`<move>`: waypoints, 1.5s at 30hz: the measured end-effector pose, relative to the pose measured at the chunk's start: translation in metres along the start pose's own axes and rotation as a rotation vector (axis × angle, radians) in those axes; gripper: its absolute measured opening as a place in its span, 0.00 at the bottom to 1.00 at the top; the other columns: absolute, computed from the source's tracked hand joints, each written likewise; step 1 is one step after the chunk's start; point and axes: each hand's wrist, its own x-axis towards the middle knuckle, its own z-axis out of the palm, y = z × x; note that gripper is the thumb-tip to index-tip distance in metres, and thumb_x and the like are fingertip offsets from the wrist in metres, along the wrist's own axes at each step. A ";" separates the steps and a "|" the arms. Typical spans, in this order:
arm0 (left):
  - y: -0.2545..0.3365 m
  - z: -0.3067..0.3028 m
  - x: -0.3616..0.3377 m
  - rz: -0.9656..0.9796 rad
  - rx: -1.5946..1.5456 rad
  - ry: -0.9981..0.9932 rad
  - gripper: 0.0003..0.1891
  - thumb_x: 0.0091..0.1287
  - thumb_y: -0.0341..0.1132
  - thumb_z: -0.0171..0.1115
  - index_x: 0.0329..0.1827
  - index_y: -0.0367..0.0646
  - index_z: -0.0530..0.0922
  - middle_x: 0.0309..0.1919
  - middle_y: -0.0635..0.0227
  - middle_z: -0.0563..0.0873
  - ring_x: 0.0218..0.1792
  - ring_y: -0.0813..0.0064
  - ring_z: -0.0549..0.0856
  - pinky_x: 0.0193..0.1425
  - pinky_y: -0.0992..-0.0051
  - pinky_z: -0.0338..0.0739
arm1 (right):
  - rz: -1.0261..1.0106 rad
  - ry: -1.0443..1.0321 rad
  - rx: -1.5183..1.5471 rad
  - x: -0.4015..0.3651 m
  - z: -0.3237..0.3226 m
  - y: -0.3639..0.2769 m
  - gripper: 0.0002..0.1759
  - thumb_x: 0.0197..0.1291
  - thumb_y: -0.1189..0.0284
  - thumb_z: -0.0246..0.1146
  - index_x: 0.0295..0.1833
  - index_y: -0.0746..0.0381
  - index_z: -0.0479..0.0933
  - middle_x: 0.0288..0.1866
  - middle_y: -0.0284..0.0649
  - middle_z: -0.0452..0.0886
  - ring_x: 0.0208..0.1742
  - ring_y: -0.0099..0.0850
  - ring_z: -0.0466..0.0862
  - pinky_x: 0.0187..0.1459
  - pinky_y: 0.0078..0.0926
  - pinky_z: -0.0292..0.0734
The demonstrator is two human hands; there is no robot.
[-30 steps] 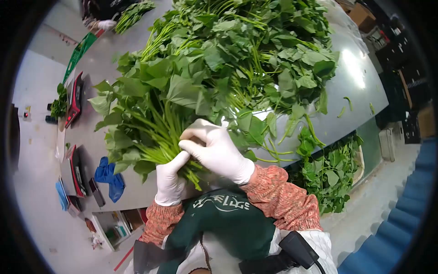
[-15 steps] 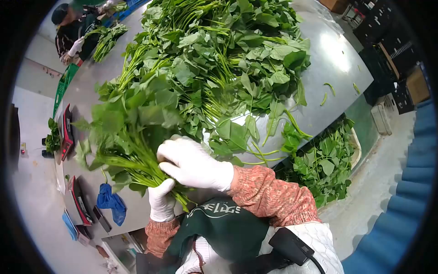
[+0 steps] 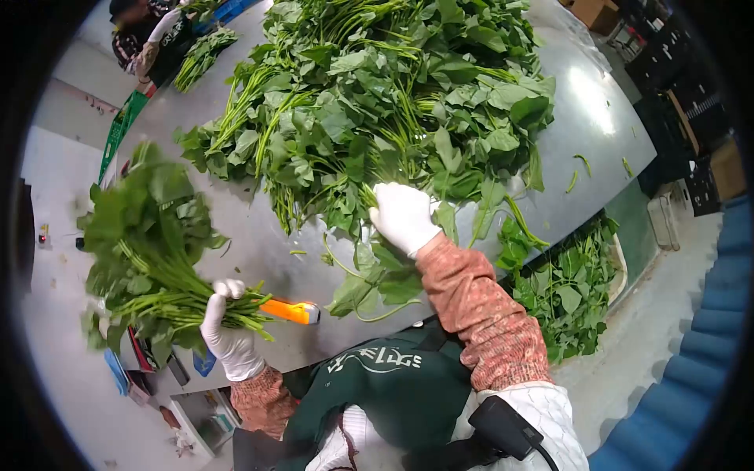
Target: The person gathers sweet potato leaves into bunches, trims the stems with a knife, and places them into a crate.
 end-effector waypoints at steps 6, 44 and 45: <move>-0.003 -0.006 0.001 0.077 -0.036 0.008 0.18 0.63 0.25 0.59 0.55 0.37 0.70 0.36 0.65 0.77 0.39 0.70 0.74 0.53 0.67 0.70 | 0.110 -0.261 0.946 -0.006 -0.055 -0.012 0.19 0.58 0.63 0.67 0.43 0.70 0.79 0.31 0.36 0.80 0.33 0.21 0.76 0.37 0.22 0.73; -0.004 -0.006 -0.003 0.006 -0.150 0.034 0.19 0.66 0.24 0.58 0.59 0.34 0.67 0.37 0.65 0.77 0.40 0.71 0.75 0.54 0.68 0.70 | -0.177 0.551 -0.175 -0.028 -0.077 -0.005 0.11 0.58 0.63 0.66 0.36 0.60 0.80 0.34 0.38 0.78 0.43 0.38 0.76 0.50 0.38 0.67; -0.005 -0.005 -0.003 -0.002 -0.153 0.029 0.19 0.66 0.24 0.58 0.59 0.34 0.67 0.37 0.65 0.77 0.40 0.71 0.75 0.54 0.68 0.70 | -0.101 0.549 -0.010 -0.034 -0.078 -0.005 0.10 0.58 0.65 0.67 0.37 0.60 0.80 0.30 0.38 0.77 0.35 0.38 0.77 0.41 0.35 0.71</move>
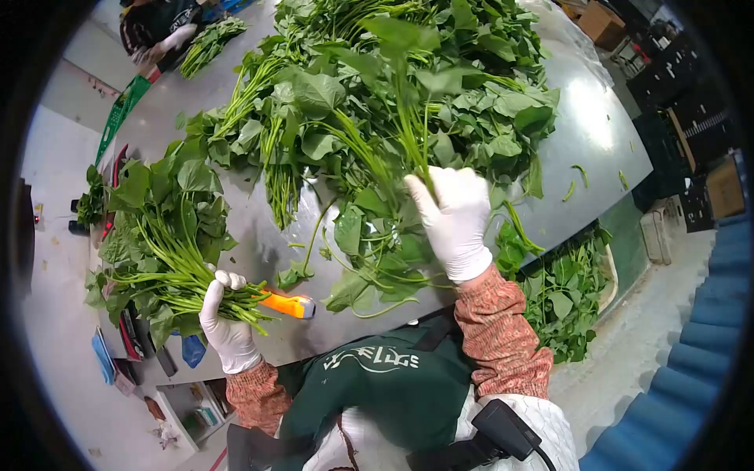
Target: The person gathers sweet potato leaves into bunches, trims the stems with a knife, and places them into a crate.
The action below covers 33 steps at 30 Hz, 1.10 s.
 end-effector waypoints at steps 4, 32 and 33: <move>-0.010 0.009 0.001 -0.057 0.037 0.018 0.18 0.66 0.24 0.58 0.58 0.33 0.67 0.36 0.65 0.77 0.39 0.71 0.75 0.53 0.68 0.70 | 0.258 -0.234 0.629 -0.001 -0.023 -0.025 0.18 0.74 0.63 0.48 0.41 0.65 0.77 0.17 0.30 0.66 0.18 0.17 0.62 0.23 0.20 0.56; -0.044 0.042 -0.030 -0.386 -0.094 -0.051 0.21 0.64 0.20 0.61 0.61 0.36 0.72 0.51 0.63 0.82 0.51 0.70 0.83 0.61 0.70 0.78 | -0.276 -0.516 0.543 -0.034 -0.002 -0.115 0.06 0.62 0.75 0.62 0.43 0.64 0.76 0.29 0.45 0.80 0.30 0.44 0.83 0.31 0.34 0.78; -0.046 0.043 -0.030 -0.350 -0.103 -0.052 0.19 0.65 0.22 0.61 0.60 0.36 0.73 0.51 0.64 0.82 0.51 0.71 0.82 0.60 0.70 0.77 | -0.291 -0.517 0.538 -0.033 -0.003 -0.115 0.06 0.62 0.75 0.62 0.44 0.64 0.75 0.30 0.45 0.81 0.30 0.44 0.83 0.31 0.34 0.78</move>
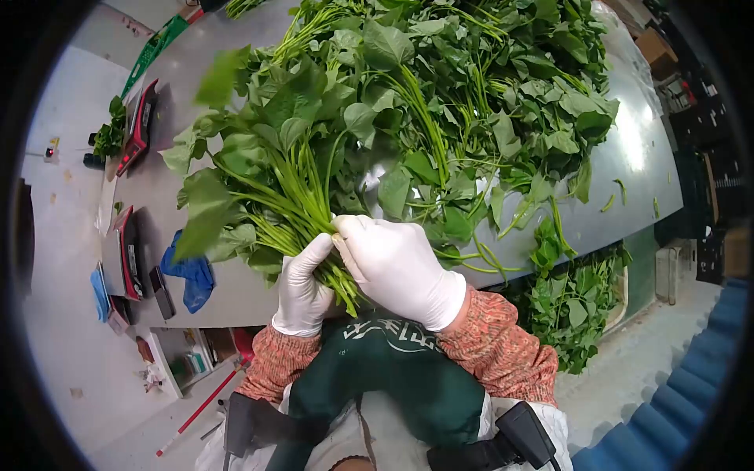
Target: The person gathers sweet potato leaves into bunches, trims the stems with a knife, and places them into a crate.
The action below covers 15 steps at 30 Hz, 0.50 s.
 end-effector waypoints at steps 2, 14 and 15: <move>-0.005 0.004 0.002 0.072 -0.012 -0.009 0.17 0.67 0.24 0.60 0.58 0.37 0.76 0.51 0.65 0.83 0.52 0.73 0.81 0.60 0.72 0.75 | 0.028 -0.055 0.009 -0.001 -0.001 0.002 0.07 0.62 0.74 0.62 0.44 0.64 0.74 0.30 0.46 0.81 0.29 0.45 0.83 0.31 0.35 0.79; 0.019 -0.004 0.006 0.162 0.061 0.020 0.05 0.66 0.29 0.61 0.38 0.34 0.80 0.38 0.66 0.82 0.42 0.72 0.80 0.54 0.71 0.74 | 0.386 0.185 0.050 -0.027 -0.008 0.027 0.04 0.64 0.76 0.61 0.41 0.64 0.74 0.25 0.45 0.78 0.23 0.43 0.81 0.28 0.32 0.75; 0.032 -0.003 0.005 0.185 0.015 0.014 0.05 0.66 0.28 0.61 0.40 0.35 0.79 0.37 0.65 0.82 0.40 0.72 0.79 0.54 0.71 0.73 | 0.291 0.034 -0.068 -0.038 -0.009 0.041 0.06 0.63 0.73 0.61 0.41 0.63 0.74 0.25 0.46 0.79 0.24 0.44 0.81 0.28 0.35 0.76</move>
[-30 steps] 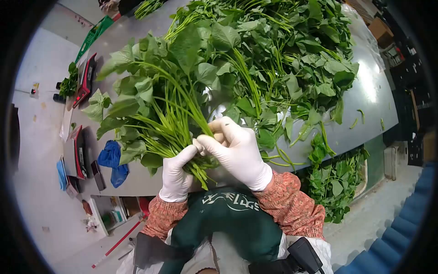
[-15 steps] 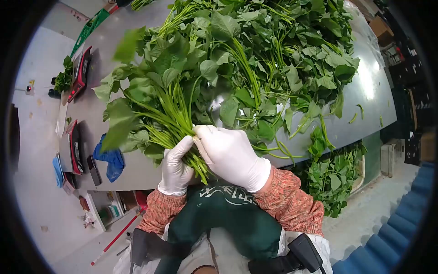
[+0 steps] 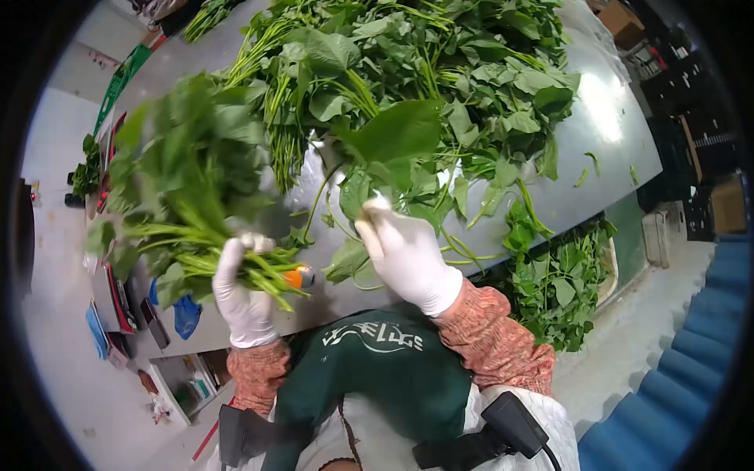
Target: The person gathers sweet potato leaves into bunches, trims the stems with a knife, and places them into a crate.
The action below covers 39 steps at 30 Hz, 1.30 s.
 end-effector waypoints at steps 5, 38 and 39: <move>0.018 -0.007 0.003 0.185 0.082 0.080 0.11 0.67 0.28 0.60 0.51 0.35 0.74 0.40 0.64 0.81 0.42 0.70 0.78 0.54 0.69 0.73 | -0.116 -0.252 -0.272 0.002 -0.024 0.028 0.13 0.56 0.64 0.67 0.41 0.61 0.78 0.29 0.45 0.81 0.30 0.44 0.83 0.32 0.39 0.78; -0.011 0.006 0.003 -0.216 0.183 -0.123 0.21 0.54 0.21 0.64 0.53 0.33 0.77 0.43 0.61 0.85 0.43 0.70 0.85 0.52 0.70 0.80 | 0.135 -0.638 0.600 0.034 -0.006 -0.014 0.14 0.60 0.69 0.61 0.44 0.70 0.79 0.31 0.48 0.78 0.28 0.36 0.76 0.30 0.33 0.71; -0.014 0.012 0.001 -0.198 0.176 -0.086 0.21 0.54 0.21 0.64 0.53 0.33 0.77 0.42 0.61 0.86 0.43 0.70 0.85 0.51 0.70 0.81 | -0.108 -0.550 0.426 0.031 -0.001 -0.006 0.15 0.58 0.69 0.62 0.44 0.71 0.79 0.31 0.49 0.77 0.29 0.38 0.76 0.31 0.34 0.71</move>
